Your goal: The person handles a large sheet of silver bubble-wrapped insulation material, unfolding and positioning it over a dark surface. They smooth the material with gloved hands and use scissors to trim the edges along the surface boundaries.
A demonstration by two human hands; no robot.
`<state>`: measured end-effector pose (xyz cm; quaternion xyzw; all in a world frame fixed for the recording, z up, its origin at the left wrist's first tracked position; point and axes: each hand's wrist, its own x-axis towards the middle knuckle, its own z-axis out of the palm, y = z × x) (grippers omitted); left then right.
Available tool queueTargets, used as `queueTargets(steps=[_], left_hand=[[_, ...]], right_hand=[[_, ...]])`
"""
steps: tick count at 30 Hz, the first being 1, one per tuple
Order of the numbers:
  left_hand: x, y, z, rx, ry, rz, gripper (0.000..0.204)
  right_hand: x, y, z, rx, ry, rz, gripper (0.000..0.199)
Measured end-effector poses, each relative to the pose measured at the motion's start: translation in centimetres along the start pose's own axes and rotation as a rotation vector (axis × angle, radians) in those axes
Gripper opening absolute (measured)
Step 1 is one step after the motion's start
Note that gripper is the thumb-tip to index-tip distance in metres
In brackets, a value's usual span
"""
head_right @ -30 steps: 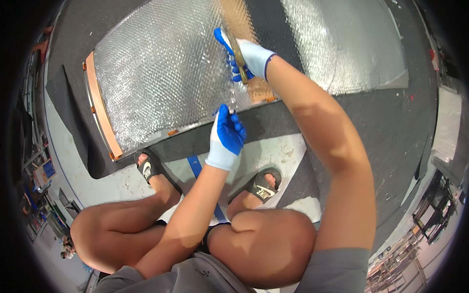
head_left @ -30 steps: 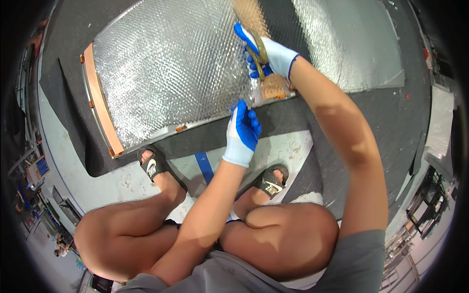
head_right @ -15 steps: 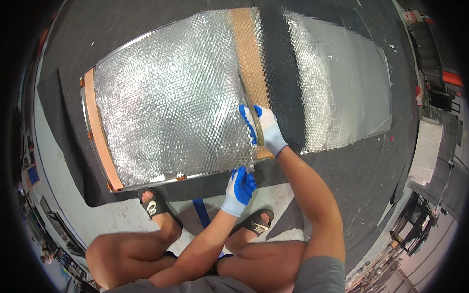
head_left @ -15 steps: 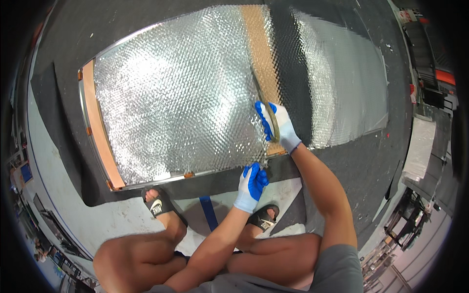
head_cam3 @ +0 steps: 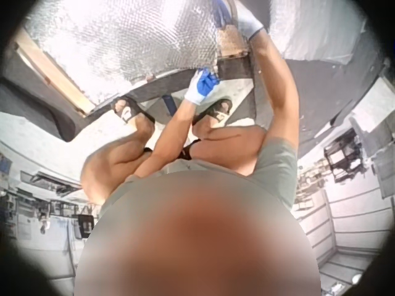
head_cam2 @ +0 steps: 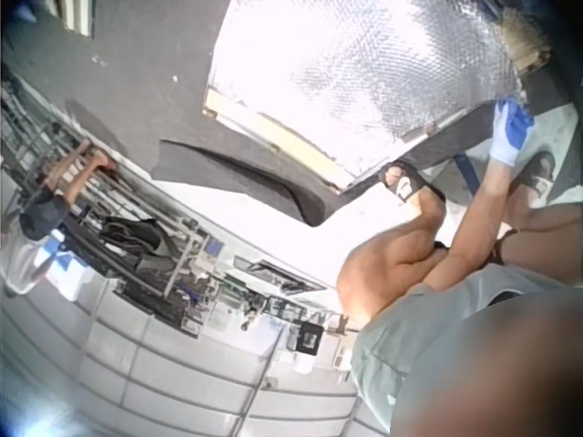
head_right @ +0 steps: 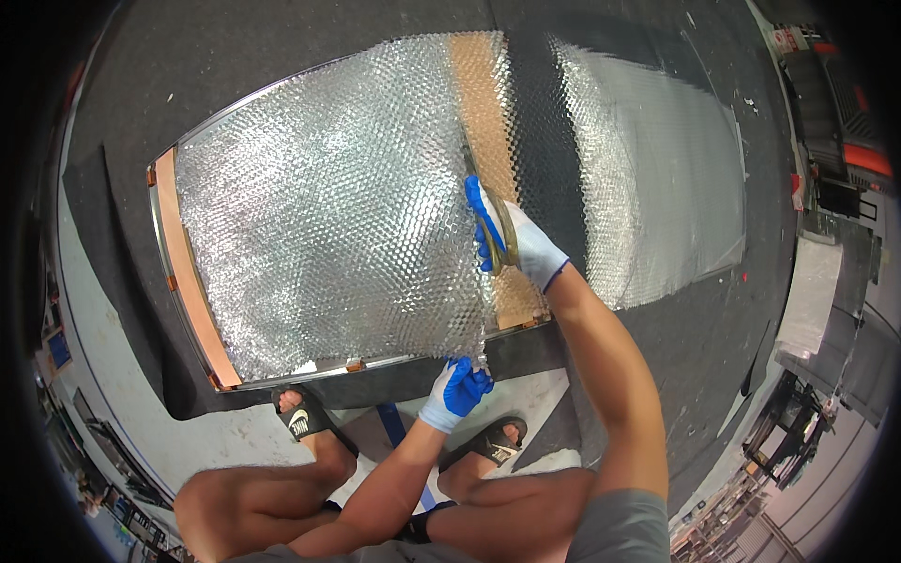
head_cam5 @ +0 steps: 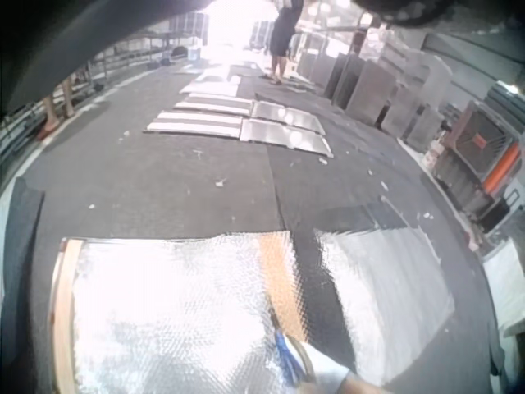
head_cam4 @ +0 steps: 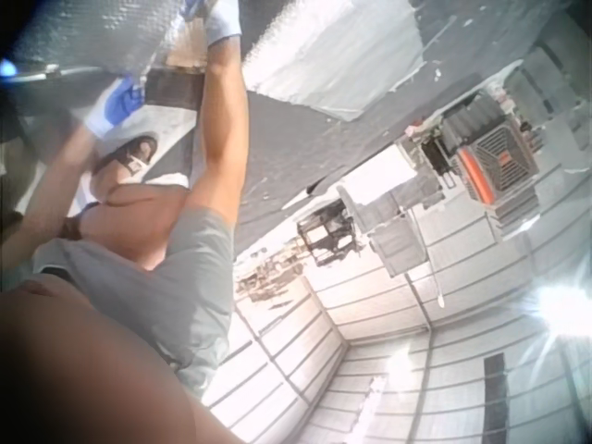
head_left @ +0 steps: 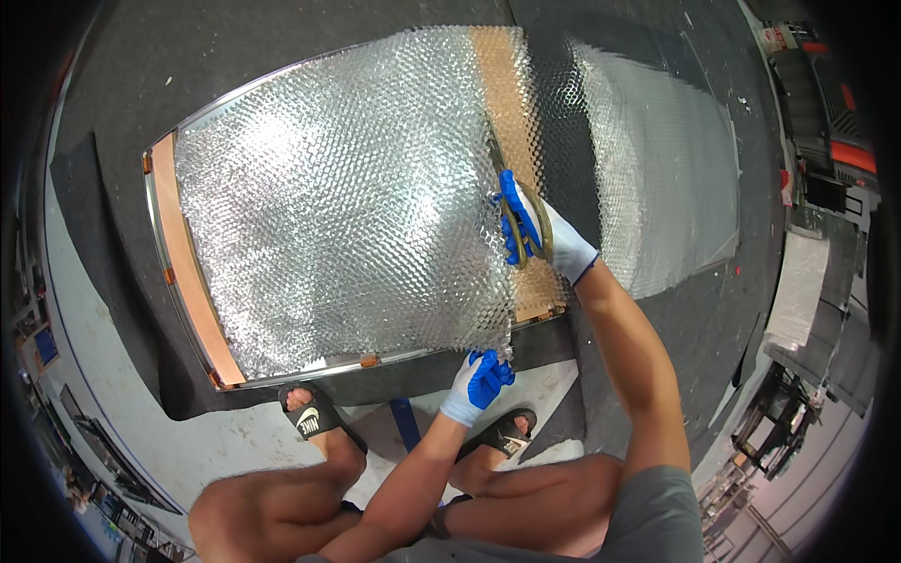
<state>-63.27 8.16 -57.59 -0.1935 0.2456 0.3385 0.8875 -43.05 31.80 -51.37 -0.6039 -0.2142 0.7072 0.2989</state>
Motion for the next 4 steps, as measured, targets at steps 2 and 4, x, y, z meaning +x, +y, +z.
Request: queueTargets(steps=[2,4], left_hand=[[0.0,-0.1,-0.6,-0.004,0.006,-0.002,0.012],[0.1,-0.2,-1.1,-0.007,0.018,0.015,0.014]], right_hand=[[1.6,0.0,-0.1,-0.122,0.019,0.024,0.045],[2.5,1.0,-0.1,-0.136,0.115,0.122,0.057]])
